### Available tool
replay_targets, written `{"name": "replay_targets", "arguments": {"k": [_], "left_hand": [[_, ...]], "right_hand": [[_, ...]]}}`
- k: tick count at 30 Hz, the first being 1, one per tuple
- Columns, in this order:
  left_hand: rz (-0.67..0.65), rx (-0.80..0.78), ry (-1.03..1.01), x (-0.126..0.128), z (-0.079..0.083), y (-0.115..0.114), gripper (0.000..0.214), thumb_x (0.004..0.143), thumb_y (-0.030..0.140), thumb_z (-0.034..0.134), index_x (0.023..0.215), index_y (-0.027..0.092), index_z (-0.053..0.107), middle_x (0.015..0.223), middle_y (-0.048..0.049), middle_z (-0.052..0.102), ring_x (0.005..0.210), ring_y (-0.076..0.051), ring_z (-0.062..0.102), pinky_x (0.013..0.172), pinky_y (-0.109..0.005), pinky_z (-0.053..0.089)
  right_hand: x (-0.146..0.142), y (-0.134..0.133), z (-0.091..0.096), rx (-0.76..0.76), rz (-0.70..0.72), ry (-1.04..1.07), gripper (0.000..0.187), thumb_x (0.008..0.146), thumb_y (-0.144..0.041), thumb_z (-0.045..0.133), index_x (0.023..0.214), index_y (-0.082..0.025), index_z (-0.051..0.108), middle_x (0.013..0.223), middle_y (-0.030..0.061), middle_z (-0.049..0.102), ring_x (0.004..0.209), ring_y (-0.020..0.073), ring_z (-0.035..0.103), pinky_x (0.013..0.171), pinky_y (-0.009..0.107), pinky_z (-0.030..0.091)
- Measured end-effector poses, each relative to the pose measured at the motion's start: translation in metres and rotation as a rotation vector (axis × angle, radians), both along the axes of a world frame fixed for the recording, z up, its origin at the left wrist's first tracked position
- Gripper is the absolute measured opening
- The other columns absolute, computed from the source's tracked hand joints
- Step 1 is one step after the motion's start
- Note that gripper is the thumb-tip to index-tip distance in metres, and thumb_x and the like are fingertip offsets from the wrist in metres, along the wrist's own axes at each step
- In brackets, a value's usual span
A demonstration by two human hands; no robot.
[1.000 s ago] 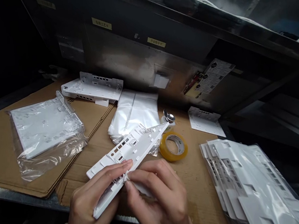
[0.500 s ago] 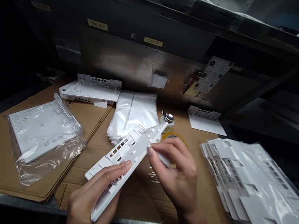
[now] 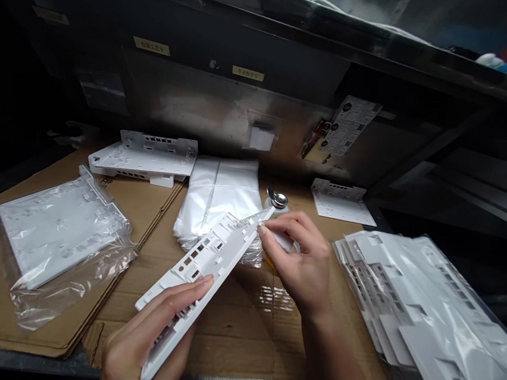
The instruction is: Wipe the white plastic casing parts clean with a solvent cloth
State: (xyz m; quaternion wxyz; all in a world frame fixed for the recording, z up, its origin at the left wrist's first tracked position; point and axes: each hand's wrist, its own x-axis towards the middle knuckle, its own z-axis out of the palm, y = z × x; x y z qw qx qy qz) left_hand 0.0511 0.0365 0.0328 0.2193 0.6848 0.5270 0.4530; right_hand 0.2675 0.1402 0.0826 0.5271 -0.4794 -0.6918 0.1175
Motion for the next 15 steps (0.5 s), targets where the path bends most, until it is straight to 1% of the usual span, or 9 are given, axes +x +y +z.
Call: {"name": "replay_targets", "arguments": {"k": [1, 3, 6, 7, 9, 10, 11, 13, 15], "left_hand": [[-0.003, 0.012, 0.012, 0.0, 0.0, 0.0, 0.038, 0.096, 0.02, 0.061, 0.133, 0.031, 0.064, 0.135, 0.003, 0.07, 0.126, -0.017, 0.065, 0.116, -0.021, 0.043], [0.0, 0.033, 0.034, 0.0, -0.001, 0.001, 0.039, 0.096, 0.019, 0.063, 0.132, 0.031, 0.064, 0.134, 0.0033, 0.07, 0.124, -0.016, 0.066, 0.115, -0.02, 0.043], [0.022, 0.055, 0.018, 0.0, -0.002, 0.003, 0.036, 0.096, 0.018, 0.062, 0.129, 0.033, 0.065, 0.129, 0.0047, 0.072, 0.117, -0.013, 0.069, 0.111, -0.018, 0.046], [0.019, 0.066, 0.013, 0.0, -0.002, 0.003, 0.036, 0.096, 0.018, 0.062, 0.128, 0.034, 0.065, 0.127, 0.0056, 0.073, 0.114, -0.013, 0.07, 0.109, -0.016, 0.047], [0.005, 0.087, 0.007, -0.001, -0.001, 0.004, 0.036, 0.095, 0.018, 0.062, 0.127, 0.035, 0.066, 0.125, 0.0072, 0.073, 0.112, -0.012, 0.071, 0.108, -0.015, 0.047], [0.002, 0.087, -0.001, -0.003, 0.001, 0.004, 0.036, 0.095, 0.018, 0.063, 0.127, 0.036, 0.067, 0.124, 0.0076, 0.074, 0.113, -0.012, 0.07, 0.109, -0.016, 0.047], [0.005, 0.082, -0.016, -0.005, 0.002, 0.003, 0.036, 0.095, 0.019, 0.065, 0.126, 0.036, 0.068, 0.125, 0.0077, 0.074, 0.114, -0.014, 0.07, 0.111, -0.018, 0.046], [0.048, 0.067, -0.053, -0.011, 0.008, 0.003, 0.033, 0.094, 0.022, 0.068, 0.122, 0.038, 0.072, 0.123, 0.0089, 0.075, 0.114, -0.015, 0.07, 0.114, -0.021, 0.045], [0.108, 0.047, -0.089, -0.02, 0.014, 0.003, 0.026, 0.09, 0.028, 0.074, 0.113, 0.04, 0.075, 0.115, 0.0113, 0.078, 0.105, -0.014, 0.074, 0.107, -0.019, 0.05]], "right_hand": [[0.0, -0.001, 0.001, -0.001, 0.002, -0.005, 0.008, 0.09, -0.016, 0.071, 0.089, -0.022, 0.076, 0.087, 0.0018, 0.069, 0.083, 0.016, 0.066, 0.074, 0.031, 0.053], [-0.008, -0.015, 0.004, -0.006, 0.054, -0.022, 0.007, 0.09, -0.015, 0.071, 0.09, -0.02, 0.076, 0.087, 0.0026, 0.069, 0.084, 0.0163, 0.065, 0.074, 0.031, 0.053], [-0.027, -0.045, 0.008, 0.004, 0.227, -0.034, 0.01, 0.088, -0.011, 0.07, 0.095, -0.016, 0.075, 0.088, 0.0039, 0.071, 0.082, 0.0156, 0.065, 0.073, 0.029, 0.054], [-0.032, -0.051, 0.008, 0.011, 0.28, -0.033, 0.011, 0.088, -0.011, 0.07, 0.097, -0.015, 0.075, 0.088, 0.004, 0.071, 0.08, 0.0152, 0.064, 0.073, 0.029, 0.054], [-0.033, -0.049, 0.007, 0.017, 0.314, -0.028, 0.01, 0.088, -0.013, 0.071, 0.096, -0.016, 0.076, 0.086, 0.0031, 0.071, 0.078, 0.0146, 0.064, 0.072, 0.028, 0.054], [-0.029, -0.042, 0.005, 0.008, 0.28, -0.018, 0.007, 0.088, -0.014, 0.071, 0.093, -0.017, 0.076, 0.085, 0.0025, 0.071, 0.078, 0.0145, 0.064, 0.072, 0.028, 0.054], [-0.02, -0.031, 0.003, -0.002, 0.215, -0.001, 0.005, 0.088, -0.015, 0.072, 0.09, -0.018, 0.076, 0.085, 0.002, 0.07, 0.079, 0.0147, 0.065, 0.073, 0.029, 0.053], [0.005, -0.005, -0.002, -0.002, 0.022, 0.045, 0.005, 0.089, -0.018, 0.072, 0.085, -0.02, 0.075, 0.086, 0.0018, 0.07, 0.083, 0.0158, 0.066, 0.076, 0.03, 0.053], [0.033, 0.012, -0.003, 0.037, -0.179, 0.096, 0.004, 0.087, -0.022, 0.074, 0.084, -0.02, 0.076, 0.087, 0.0026, 0.07, 0.084, 0.0174, 0.066, 0.078, 0.033, 0.052]]}}
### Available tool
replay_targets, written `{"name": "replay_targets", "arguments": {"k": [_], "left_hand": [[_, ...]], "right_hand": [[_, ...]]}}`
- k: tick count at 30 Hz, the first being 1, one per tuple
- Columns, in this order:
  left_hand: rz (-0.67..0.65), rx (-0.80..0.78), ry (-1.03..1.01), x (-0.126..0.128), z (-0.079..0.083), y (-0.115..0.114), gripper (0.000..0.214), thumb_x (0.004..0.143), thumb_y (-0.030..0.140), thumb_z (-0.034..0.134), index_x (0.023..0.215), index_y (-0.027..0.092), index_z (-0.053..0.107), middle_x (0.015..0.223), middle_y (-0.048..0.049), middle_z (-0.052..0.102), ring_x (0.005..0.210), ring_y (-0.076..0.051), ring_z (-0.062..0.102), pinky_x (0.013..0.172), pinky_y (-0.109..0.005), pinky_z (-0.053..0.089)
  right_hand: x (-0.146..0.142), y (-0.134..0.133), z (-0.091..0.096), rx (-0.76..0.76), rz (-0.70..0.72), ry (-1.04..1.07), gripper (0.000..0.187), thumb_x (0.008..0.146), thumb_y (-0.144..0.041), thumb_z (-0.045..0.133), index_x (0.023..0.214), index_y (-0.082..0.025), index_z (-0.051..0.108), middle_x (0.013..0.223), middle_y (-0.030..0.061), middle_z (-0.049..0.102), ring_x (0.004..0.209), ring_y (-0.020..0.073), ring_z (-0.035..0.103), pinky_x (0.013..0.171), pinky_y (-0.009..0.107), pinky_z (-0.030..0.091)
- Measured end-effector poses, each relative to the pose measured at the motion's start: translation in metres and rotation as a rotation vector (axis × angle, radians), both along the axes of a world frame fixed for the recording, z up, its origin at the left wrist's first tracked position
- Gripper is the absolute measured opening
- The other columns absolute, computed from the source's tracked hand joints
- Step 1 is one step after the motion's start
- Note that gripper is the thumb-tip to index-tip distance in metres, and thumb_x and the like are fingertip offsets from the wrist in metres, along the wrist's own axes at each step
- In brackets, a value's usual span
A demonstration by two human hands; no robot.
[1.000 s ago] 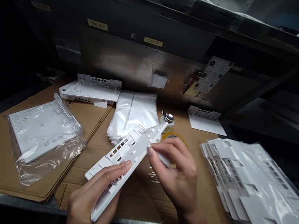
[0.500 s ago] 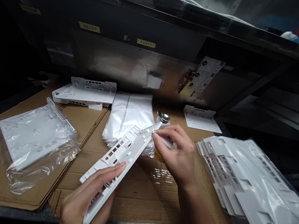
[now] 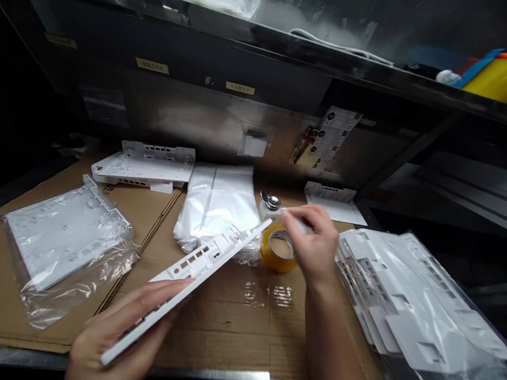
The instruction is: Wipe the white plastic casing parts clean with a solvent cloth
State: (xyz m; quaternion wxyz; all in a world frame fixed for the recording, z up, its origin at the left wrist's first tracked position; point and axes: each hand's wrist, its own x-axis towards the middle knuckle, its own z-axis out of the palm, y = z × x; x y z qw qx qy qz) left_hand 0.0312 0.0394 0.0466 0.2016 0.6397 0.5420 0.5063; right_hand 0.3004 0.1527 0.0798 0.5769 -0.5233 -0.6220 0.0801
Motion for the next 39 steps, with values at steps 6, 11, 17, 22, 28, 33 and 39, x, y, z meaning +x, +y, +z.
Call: {"name": "replay_targets", "arguments": {"k": [6, 11, 17, 22, 28, 33, 39], "left_hand": [[-0.034, -0.079, -0.076, -0.018, 0.023, 0.001, 0.015, 0.079, 0.035, 0.085, 0.094, 0.034, 0.083, 0.095, 0.0043, 0.083, 0.081, -0.02, 0.08, 0.074, -0.02, 0.065], [-0.12, -0.119, -0.145, -0.009, 0.038, -0.002, 0.009, 0.083, 0.03, 0.082, 0.091, 0.028, 0.084, 0.092, -0.0021, 0.083, 0.081, -0.022, 0.079, 0.072, -0.022, 0.065], [-0.21, -0.156, -0.169, -0.003, 0.043, -0.011, 0.012, 0.083, 0.025, 0.08, 0.094, 0.03, 0.084, 0.091, -0.0003, 0.083, 0.08, -0.021, 0.079, 0.068, -0.021, 0.064], [-0.214, -0.109, -0.169, 0.005, 0.041, -0.02, 0.017, 0.085, 0.021, 0.077, 0.098, 0.03, 0.084, 0.097, -0.0014, 0.083, 0.086, -0.021, 0.079, 0.077, -0.022, 0.063], [-0.291, -0.012, -0.08, 0.019, 0.033, -0.031, 0.034, 0.094, 0.012, 0.063, 0.114, 0.035, 0.079, 0.111, 0.0019, 0.081, 0.102, -0.019, 0.076, 0.092, -0.024, 0.059], [-0.014, 0.065, -0.328, 0.029, 0.021, -0.03, 0.046, 0.082, 0.029, 0.084, 0.126, 0.036, 0.072, 0.14, -0.0005, 0.069, 0.144, -0.03, 0.05, 0.129, -0.045, 0.025], [-0.231, -0.477, -1.459, 0.038, 0.041, -0.013, 0.09, 0.086, 0.077, 0.056, 0.155, 0.02, 0.044, 0.157, -0.0175, 0.052, 0.149, -0.043, 0.041, 0.12, -0.057, 0.04]], "right_hand": [[0.021, -0.044, 0.025, -0.158, 0.004, 0.374, 0.024, 0.089, -0.041, 0.075, 0.1, -0.02, 0.072, 0.086, 0.0036, 0.072, 0.064, 0.0141, 0.065, 0.058, 0.027, 0.053], [-0.013, -0.094, 0.033, -0.473, 0.58, 0.34, 0.021, 0.102, -0.041, 0.056, 0.116, -0.026, 0.059, 0.144, 0.0118, 0.061, 0.064, 0.0116, 0.07, 0.044, 0.023, 0.054], [-0.027, -0.099, 0.021, -0.522, 0.656, 0.229, 0.022, 0.104, -0.041, 0.053, 0.12, -0.027, 0.059, 0.142, 0.0091, 0.061, 0.086, 0.0146, 0.07, 0.059, 0.024, 0.062], [-0.03, -0.112, 0.02, -0.335, 0.539, 0.122, 0.01, 0.1, -0.032, 0.061, 0.109, -0.027, 0.064, 0.133, 0.0053, 0.066, 0.086, 0.0142, 0.071, 0.072, 0.027, 0.062], [-0.049, -0.127, 0.019, -0.234, 0.517, 0.042, 0.012, 0.099, -0.025, 0.059, 0.111, -0.026, 0.061, 0.109, 0.0012, 0.073, 0.1, 0.0152, 0.071, 0.088, 0.026, 0.056], [-0.049, -0.132, 0.01, -0.137, 0.372, 0.186, 0.014, 0.099, -0.027, 0.061, 0.113, -0.026, 0.061, 0.103, 0.0007, 0.075, 0.095, 0.0139, 0.073, 0.082, 0.022, 0.057], [-0.051, -0.139, -0.014, 0.075, 0.403, 0.216, 0.028, 0.097, -0.017, 0.059, 0.124, -0.026, 0.057, 0.115, 0.0023, 0.076, 0.11, 0.0134, 0.071, 0.096, 0.025, 0.057]]}}
